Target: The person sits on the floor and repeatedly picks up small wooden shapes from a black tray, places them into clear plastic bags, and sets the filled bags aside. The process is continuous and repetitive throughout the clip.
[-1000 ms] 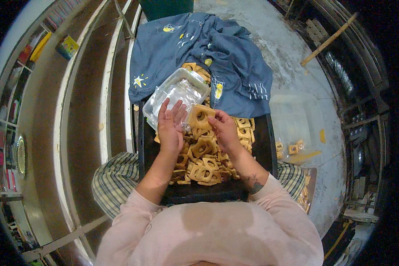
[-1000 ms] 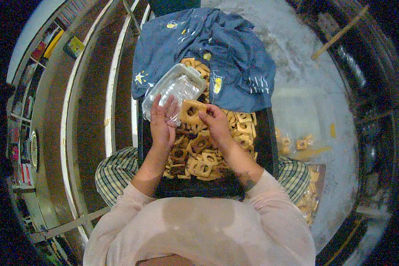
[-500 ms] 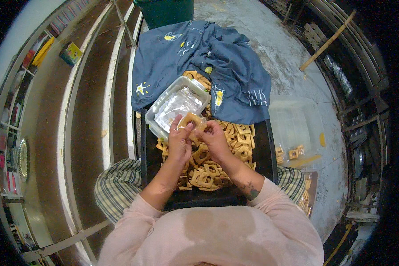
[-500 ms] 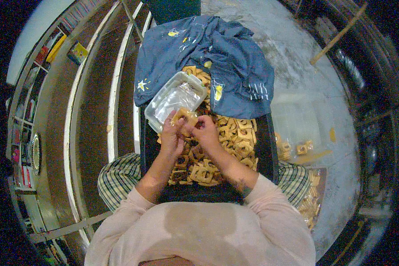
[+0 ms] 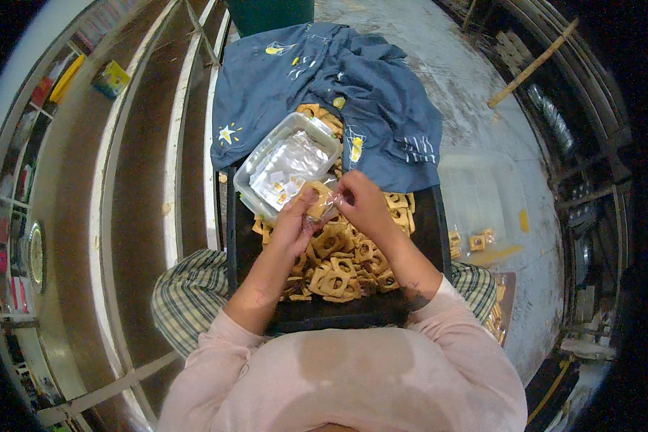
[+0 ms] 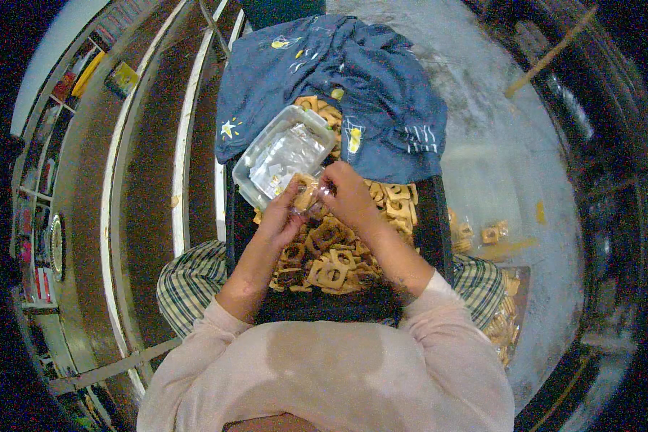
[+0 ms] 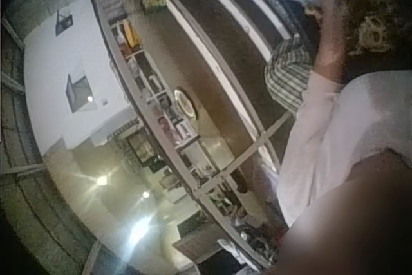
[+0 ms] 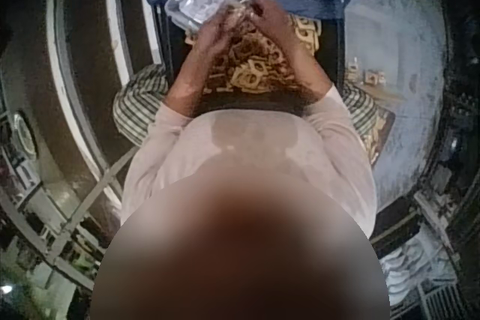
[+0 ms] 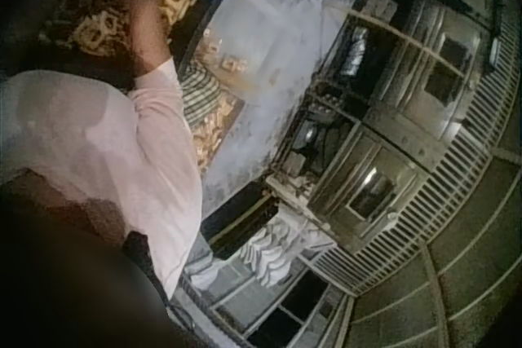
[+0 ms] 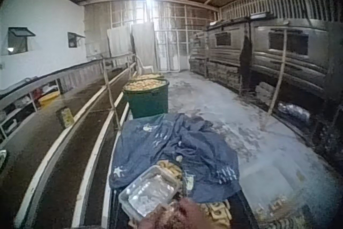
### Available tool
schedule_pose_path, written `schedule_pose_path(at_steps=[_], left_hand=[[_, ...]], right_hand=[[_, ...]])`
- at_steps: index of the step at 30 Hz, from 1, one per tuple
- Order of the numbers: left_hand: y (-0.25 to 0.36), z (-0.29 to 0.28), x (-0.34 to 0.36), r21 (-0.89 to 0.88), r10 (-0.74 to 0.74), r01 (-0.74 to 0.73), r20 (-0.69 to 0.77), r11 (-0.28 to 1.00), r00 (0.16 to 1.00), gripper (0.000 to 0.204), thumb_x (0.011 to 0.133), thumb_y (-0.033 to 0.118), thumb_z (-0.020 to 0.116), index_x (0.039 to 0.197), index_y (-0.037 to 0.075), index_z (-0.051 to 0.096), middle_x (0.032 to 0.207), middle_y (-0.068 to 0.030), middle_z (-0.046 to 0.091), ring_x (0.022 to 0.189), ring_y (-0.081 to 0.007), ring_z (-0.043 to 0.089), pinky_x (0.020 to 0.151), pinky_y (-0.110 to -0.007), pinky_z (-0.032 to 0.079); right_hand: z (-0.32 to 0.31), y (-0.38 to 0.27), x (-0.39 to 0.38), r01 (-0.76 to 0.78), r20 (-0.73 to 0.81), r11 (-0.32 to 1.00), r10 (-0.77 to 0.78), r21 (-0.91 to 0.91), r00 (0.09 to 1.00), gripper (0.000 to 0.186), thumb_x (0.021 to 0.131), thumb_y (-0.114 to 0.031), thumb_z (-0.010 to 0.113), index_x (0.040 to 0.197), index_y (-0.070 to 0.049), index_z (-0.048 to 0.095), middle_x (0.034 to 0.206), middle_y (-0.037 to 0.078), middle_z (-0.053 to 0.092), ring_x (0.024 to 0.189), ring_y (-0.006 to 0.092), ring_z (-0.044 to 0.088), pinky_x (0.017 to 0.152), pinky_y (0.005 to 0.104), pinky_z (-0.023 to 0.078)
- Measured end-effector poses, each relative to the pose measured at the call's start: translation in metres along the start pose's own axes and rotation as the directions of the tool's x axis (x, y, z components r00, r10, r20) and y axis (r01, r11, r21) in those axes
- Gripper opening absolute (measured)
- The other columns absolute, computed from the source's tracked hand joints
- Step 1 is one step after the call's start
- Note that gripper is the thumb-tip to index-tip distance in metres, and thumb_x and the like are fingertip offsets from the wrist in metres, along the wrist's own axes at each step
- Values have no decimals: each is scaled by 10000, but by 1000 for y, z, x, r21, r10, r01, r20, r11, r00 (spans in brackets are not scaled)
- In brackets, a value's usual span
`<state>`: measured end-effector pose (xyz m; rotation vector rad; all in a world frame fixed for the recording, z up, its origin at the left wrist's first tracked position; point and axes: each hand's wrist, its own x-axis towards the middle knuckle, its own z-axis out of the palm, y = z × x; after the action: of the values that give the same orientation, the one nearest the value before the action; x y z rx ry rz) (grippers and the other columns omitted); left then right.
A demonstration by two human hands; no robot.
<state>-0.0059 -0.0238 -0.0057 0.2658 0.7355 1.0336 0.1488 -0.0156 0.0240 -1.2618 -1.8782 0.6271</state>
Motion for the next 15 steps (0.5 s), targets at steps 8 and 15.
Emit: schedule_pose_path(at_steps=[8,15], left_hand=[[-15,7,-4,-23,-66,66,20,998,998,327,870,266,467,1098,32,439,1073,-104,527,958,-223,540,831,-365,460],[-2,0,-1,-419,-27,96,166,903,986,597,798,518,467,1222,117,344,1169,-140,451,1056,-274,469,916,-460,364]], right_hand=[[8,2,5,-16,-19,946,10,-323,1000,188,663,-140,607,752,-45,471,695,120,491,643,327,503,582,408,412],[-13,1,16,-138,356,983,87,119,930,251,626,-156,647,700,-22,448,666,102,473,646,303,496,570,363,384]])
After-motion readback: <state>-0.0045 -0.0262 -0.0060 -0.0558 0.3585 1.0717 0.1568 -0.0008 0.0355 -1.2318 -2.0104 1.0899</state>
